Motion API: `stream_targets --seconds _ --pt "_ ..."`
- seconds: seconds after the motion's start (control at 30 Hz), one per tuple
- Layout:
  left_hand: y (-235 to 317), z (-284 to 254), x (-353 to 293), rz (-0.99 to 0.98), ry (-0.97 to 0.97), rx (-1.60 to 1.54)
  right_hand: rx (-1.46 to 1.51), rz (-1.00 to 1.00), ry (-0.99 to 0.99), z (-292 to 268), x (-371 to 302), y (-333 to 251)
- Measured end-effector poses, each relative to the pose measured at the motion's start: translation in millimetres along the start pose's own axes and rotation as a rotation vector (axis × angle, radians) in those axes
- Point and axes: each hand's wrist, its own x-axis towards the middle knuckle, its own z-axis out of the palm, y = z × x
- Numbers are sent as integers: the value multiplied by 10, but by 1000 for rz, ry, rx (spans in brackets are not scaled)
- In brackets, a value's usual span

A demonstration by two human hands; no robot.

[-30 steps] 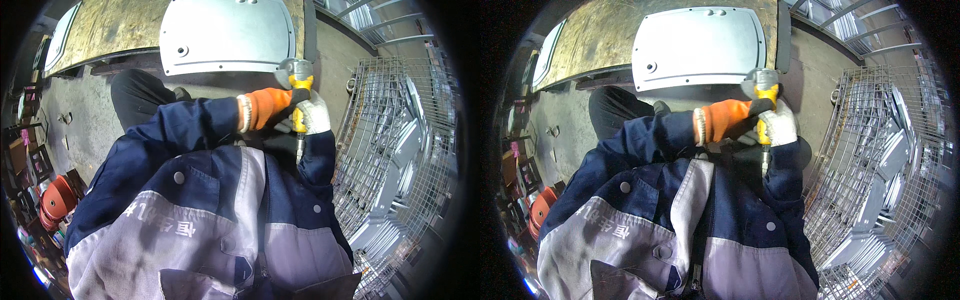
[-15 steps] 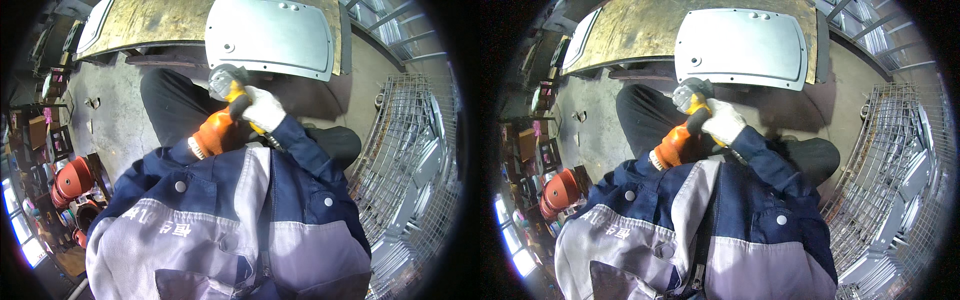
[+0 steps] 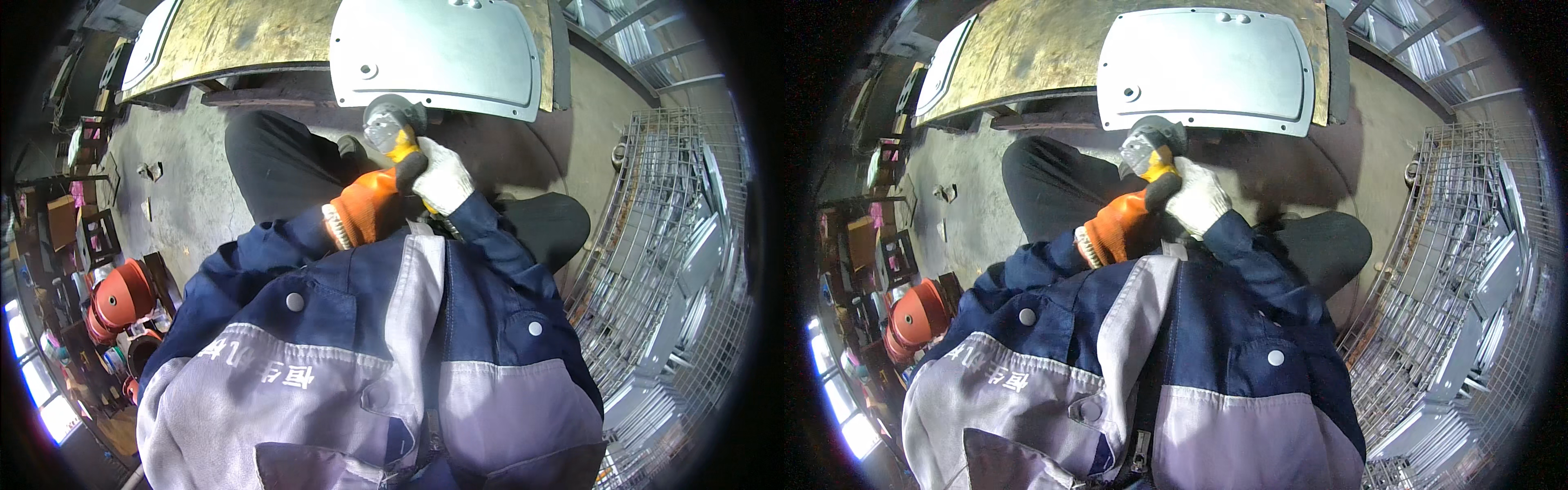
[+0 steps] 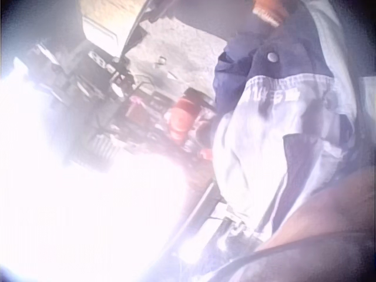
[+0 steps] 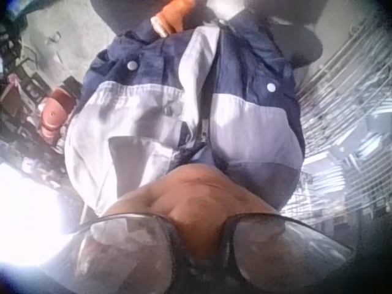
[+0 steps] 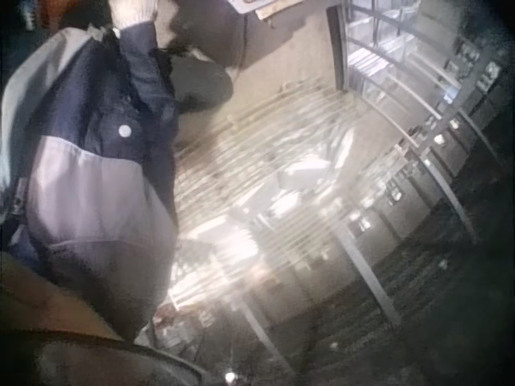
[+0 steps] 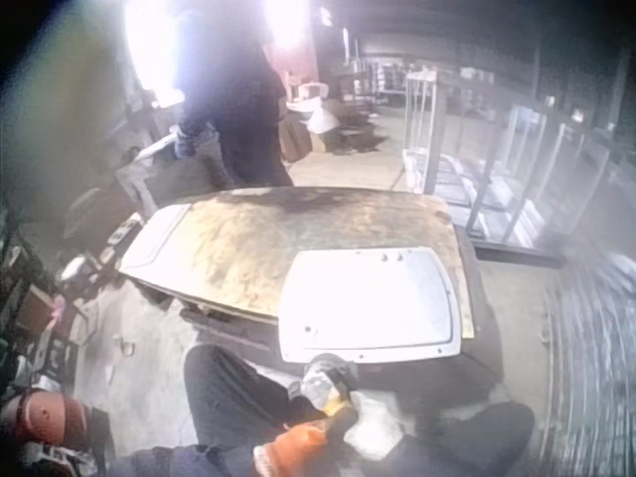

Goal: The person sits on the floor and uses a handheld angle grinder to smooth the edges of metal parts. They repeatedly pick up parts from a wire basket, grind the edges, and place the finished parts back into the basket.

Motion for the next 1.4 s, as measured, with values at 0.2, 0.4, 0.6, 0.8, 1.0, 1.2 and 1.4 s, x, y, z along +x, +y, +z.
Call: stream_targets --seconds 0.2,0.4,0.6,0.8,1.0,1.2,1.4 --pt "-83 199 133 194 -150 674 45 108 131 -163 -201 388" --pt "-121 540 385 -145 -165 311 55 103 211 -384 -360 652" --pt "-315 697 745 -357 -199 373 304 212 237 -744 -610 912" --pt "-630 1132 1274 -291 -417 585 577 353 474 -1118 -890 1375" --pt "-930 1306 1408 33 -402 783 165 162 438 -1463 -999 1473" --pt "-850 1345 1359 -62 -248 293 338 251 311 -1529 -821 1351" --pt "-859 1206 1323 -85 -235 319 305 253 280 -1482 -774 1229"
